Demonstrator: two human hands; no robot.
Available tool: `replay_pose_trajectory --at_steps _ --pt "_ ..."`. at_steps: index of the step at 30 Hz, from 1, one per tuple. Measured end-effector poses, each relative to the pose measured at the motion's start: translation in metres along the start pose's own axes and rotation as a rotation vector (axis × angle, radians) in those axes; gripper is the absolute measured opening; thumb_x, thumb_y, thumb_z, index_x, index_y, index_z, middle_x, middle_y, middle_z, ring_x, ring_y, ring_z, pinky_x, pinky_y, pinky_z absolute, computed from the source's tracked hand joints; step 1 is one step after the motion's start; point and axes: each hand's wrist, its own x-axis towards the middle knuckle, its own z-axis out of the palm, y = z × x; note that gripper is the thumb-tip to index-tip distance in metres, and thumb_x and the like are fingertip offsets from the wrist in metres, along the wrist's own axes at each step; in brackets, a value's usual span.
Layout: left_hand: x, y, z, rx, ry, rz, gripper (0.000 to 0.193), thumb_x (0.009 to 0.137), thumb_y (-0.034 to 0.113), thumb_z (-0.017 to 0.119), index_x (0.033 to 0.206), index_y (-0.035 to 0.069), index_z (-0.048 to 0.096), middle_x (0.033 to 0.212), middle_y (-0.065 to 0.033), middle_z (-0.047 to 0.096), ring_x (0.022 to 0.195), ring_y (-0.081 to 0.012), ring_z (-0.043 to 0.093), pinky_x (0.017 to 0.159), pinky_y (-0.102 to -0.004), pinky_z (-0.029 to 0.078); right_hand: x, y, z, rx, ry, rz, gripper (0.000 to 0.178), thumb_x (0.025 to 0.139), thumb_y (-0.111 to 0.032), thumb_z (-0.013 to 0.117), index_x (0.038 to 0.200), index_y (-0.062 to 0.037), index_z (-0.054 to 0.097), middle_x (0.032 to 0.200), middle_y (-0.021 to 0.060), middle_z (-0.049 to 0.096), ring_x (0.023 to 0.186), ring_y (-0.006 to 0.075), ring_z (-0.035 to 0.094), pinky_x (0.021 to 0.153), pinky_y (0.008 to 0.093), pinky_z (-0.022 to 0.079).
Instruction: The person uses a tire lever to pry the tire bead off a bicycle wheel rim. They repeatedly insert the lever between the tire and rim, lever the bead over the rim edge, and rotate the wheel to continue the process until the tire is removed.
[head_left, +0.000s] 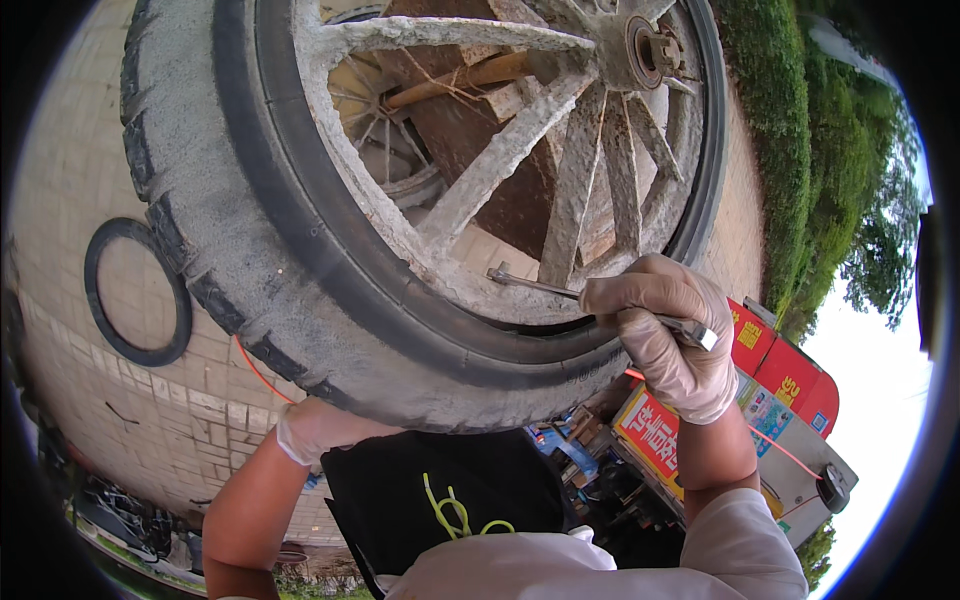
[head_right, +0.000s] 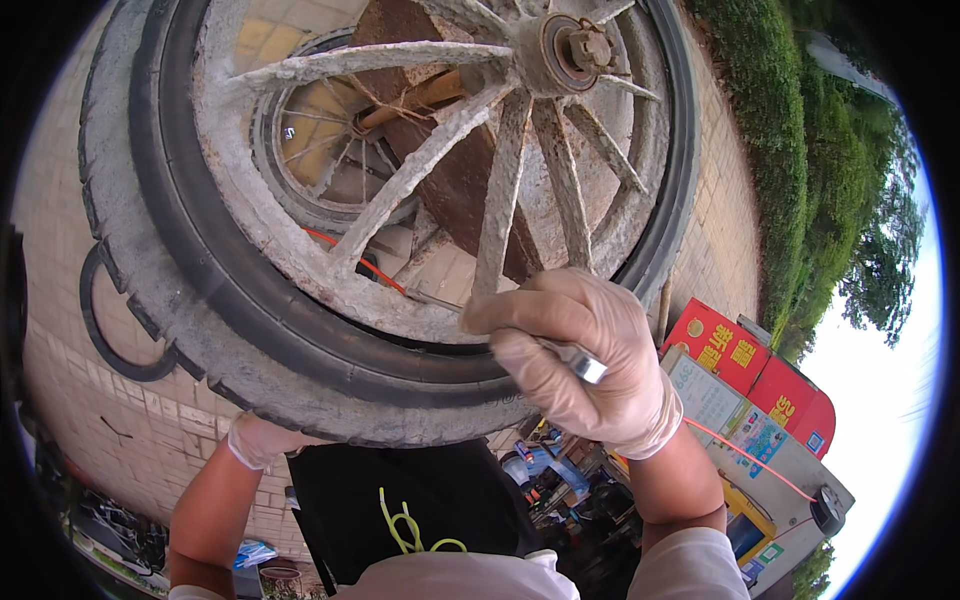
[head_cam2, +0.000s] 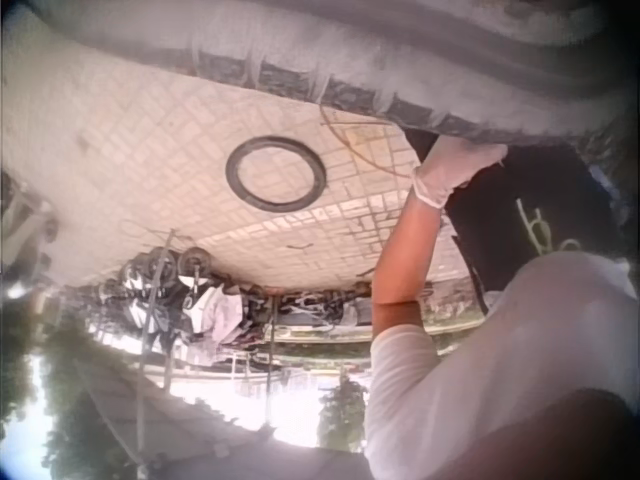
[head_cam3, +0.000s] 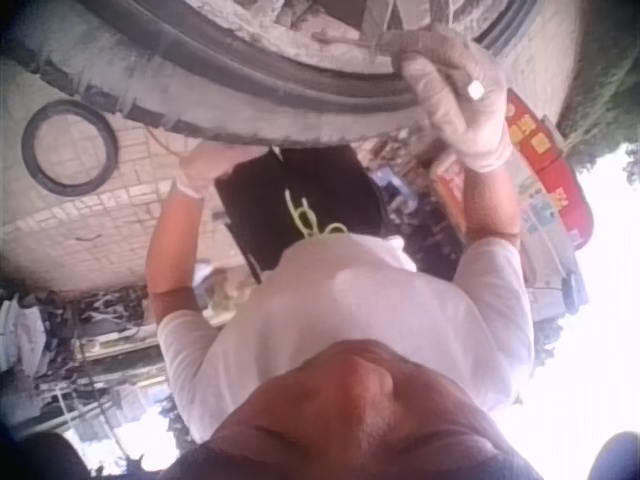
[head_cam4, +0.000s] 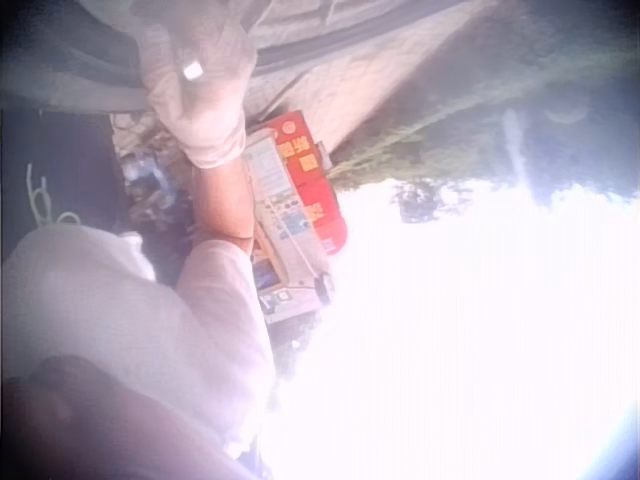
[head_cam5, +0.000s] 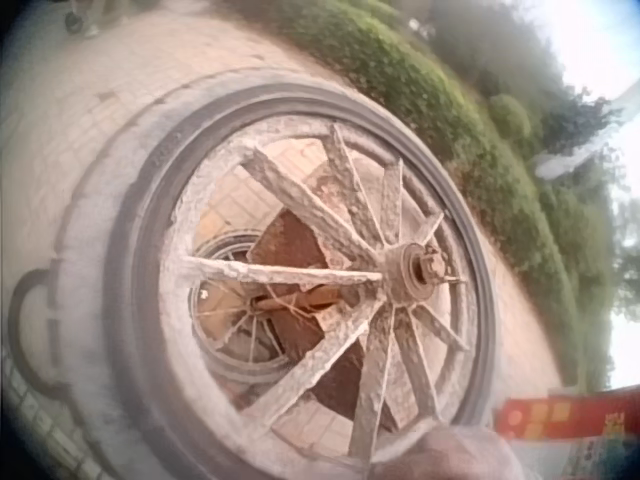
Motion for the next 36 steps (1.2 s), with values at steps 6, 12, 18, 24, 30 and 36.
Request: replay_pose_trajectory --at_steps 6,12,18,24,30,36 --pt "-0.004 0.003 -0.002 -0.09 0.015 -0.213 0.055 0.086 0.016 0.075 0.136 0.003 0.056 0.137 -0.0121 0.058 0.125 -0.0223 0.053 0.11 -0.0369 0.039 -0.043 0.053 0.016 0.54 0.289 -0.007 0.042 0.094 -0.039 0.068 0.105 0.0012 0.07 0.089 0.0157 0.068 0.082 0.0247 0.067 0.077 0.0378 0.054" --pt "-0.001 0.005 -0.003 -0.107 -0.013 -0.172 0.056 0.085 0.016 0.076 0.136 0.003 0.056 0.135 -0.0114 0.059 0.12 -0.0212 0.055 0.105 -0.0357 0.042 -0.002 -0.005 0.001 -0.119 0.188 -0.064 0.011 0.088 -0.013 0.07 0.093 -0.0033 0.069 0.078 0.0067 0.07 0.062 0.0202 0.065 0.06 0.0316 0.051" --pt "0.0 0.003 -0.003 -0.145 -0.006 -0.129 0.057 0.084 0.016 0.077 0.136 0.002 0.056 0.132 -0.0107 0.06 0.116 -0.0201 0.057 0.1 -0.0345 0.045 0.055 -0.025 0.015 -0.292 -0.039 -0.293 0.006 0.083 -0.005 0.068 0.089 -0.004 0.069 0.073 0.0073 0.068 0.061 0.0243 0.065 0.058 0.0335 0.05" --pt "0.002 0.0 -0.002 -0.194 0.002 -0.079 0.058 0.083 0.016 0.078 0.135 0.002 0.056 0.13 -0.0101 0.061 0.111 -0.019 0.059 0.095 -0.0334 0.048 0.029 -0.019 0.009 -0.421 -0.177 -0.261 0.015 0.077 -0.004 0.07 0.091 -0.0077 0.071 0.071 0.005 0.065 0.058 0.025 0.059 0.055 0.0368 0.045" --pt "0.003 -0.005 -0.001 -0.239 0.016 -0.032 0.059 0.082 0.016 0.079 0.135 0.002 0.056 0.128 -0.0094 0.063 0.106 -0.0179 0.061 0.09 -0.0322 0.052 -0.036 0.037 0.007 0.479 0.235 0.166 0.019 0.084 0.001 0.07 0.102 0.0002 0.076 0.082 0.006 0.07 0.074 0.0133 0.063 0.068 0.0288 0.049" --pt "0.009 -0.007 0.003 -0.176 0.095 0.169 0.063 0.078 0.018 0.082 0.133 0.001 0.057 0.115 -0.0054 0.067 0.079 -0.0118 0.06 0.056 -0.024 0.049 -0.026 0.05 -0.018 -0.52 -0.163 0.074 0.011 0.076 -0.008 0.072 0.086 -0.0083 0.072 0.078 0.0084 0.066 0.082 0.0297 0.062 0.081 0.042 0.045"
